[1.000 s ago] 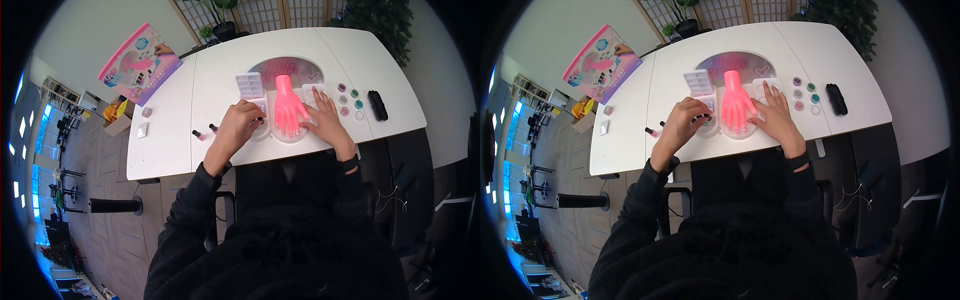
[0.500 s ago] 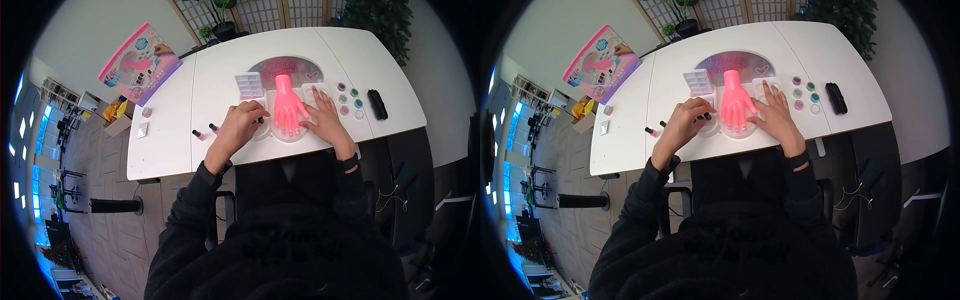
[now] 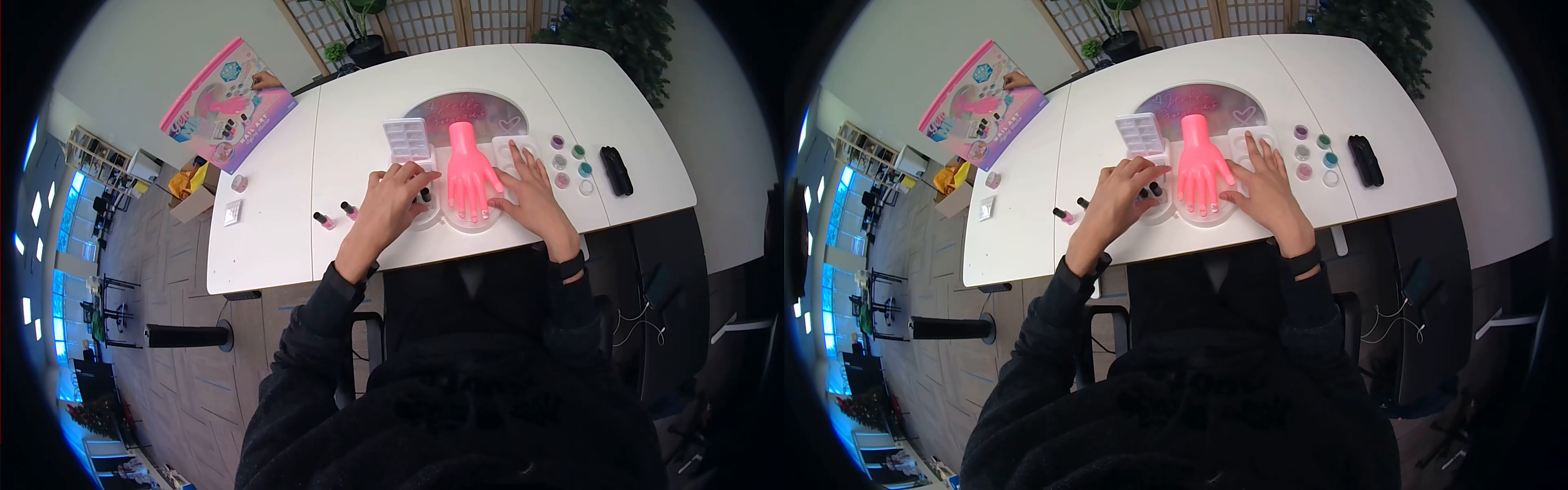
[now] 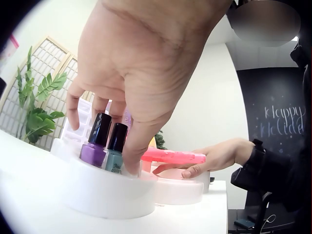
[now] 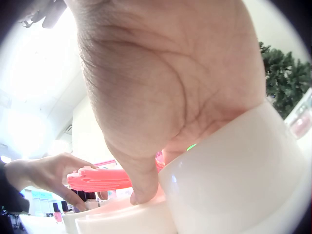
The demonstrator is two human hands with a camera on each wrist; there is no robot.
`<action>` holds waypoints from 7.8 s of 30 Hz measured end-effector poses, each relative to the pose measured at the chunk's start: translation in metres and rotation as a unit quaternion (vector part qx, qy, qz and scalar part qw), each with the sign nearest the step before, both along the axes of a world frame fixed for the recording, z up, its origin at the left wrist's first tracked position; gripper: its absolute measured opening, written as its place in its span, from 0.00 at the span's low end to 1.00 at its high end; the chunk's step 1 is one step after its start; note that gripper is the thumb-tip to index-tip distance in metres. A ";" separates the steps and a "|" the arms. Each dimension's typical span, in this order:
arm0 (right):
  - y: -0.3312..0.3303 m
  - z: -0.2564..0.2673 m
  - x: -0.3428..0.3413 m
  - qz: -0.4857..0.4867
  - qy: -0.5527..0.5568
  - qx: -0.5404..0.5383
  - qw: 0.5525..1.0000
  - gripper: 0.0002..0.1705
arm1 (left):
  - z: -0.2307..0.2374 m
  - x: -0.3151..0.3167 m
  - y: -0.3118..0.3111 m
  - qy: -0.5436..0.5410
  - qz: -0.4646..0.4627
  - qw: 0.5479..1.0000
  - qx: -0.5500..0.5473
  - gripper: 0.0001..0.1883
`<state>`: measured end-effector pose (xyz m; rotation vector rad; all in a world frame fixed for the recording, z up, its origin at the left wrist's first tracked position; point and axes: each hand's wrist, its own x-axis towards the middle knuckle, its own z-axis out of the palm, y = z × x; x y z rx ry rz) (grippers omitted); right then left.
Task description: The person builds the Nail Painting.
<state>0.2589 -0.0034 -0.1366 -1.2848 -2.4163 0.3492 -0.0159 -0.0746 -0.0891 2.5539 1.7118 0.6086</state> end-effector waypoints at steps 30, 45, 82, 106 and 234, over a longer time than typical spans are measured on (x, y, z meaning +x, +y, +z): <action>0.004 -0.009 0.000 0.005 0.008 0.041 0.999 0.34 | 0.049 -0.081 -0.069 -0.234 0.012 0.959 -0.161 0.11; 0.005 -0.012 0.001 0.008 0.017 0.043 0.999 0.34 | 0.000 -0.018 -0.035 -0.148 -0.039 0.987 0.044 0.09; 0.001 -0.003 -0.001 -0.001 0.012 0.020 1.000 0.34 | 0.020 0.005 -0.035 -0.206 -0.033 0.977 0.042 0.10; 0.004 -0.014 0.000 0.004 0.027 0.051 0.998 0.34 | 0.029 -0.002 -0.015 -0.153 -0.003 0.984 0.089 0.08; 0.126 0.008 0.098 -0.214 -0.031 0.013 0.976 0.15 | 0.001 0.067 0.048 -0.035 -0.067 0.997 0.029 0.21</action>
